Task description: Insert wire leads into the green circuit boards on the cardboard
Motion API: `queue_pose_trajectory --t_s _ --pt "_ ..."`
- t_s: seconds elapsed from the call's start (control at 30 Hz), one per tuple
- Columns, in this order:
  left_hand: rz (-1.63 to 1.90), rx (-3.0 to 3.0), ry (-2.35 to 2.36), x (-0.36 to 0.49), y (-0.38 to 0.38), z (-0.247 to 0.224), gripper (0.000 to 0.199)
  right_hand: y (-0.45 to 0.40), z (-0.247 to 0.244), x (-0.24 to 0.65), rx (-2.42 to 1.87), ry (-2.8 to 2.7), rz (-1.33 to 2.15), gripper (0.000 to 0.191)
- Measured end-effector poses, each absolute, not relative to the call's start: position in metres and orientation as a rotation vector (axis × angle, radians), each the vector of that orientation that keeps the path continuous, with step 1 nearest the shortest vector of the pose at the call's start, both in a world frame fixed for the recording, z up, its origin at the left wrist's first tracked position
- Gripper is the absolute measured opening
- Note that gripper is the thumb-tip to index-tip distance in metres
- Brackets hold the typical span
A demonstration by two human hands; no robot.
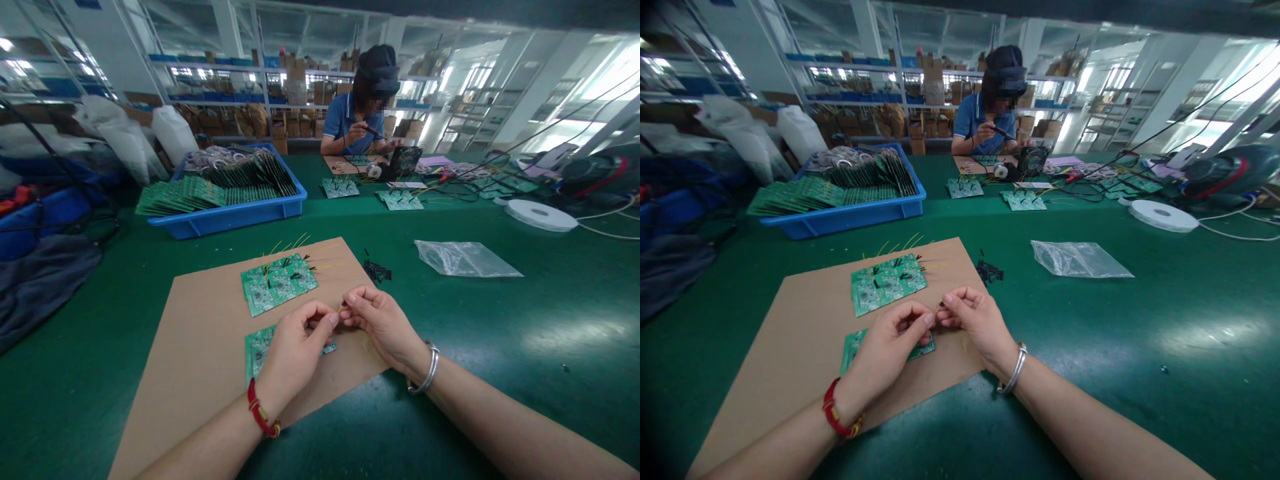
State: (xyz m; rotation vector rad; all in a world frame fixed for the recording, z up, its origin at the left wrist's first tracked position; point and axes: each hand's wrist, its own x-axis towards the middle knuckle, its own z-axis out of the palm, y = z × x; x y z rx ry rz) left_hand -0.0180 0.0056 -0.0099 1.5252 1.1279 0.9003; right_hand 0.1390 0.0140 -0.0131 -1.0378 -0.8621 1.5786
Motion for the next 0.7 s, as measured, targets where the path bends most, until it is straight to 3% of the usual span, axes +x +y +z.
queue_pose_trajectory --t_s 0.7 --pt "0.909 1.599 1.195 -0.0189 0.0047 -0.0100 0.020 0.0136 -0.0136 0.1382 -1.059 -0.879 1.547 0.029"
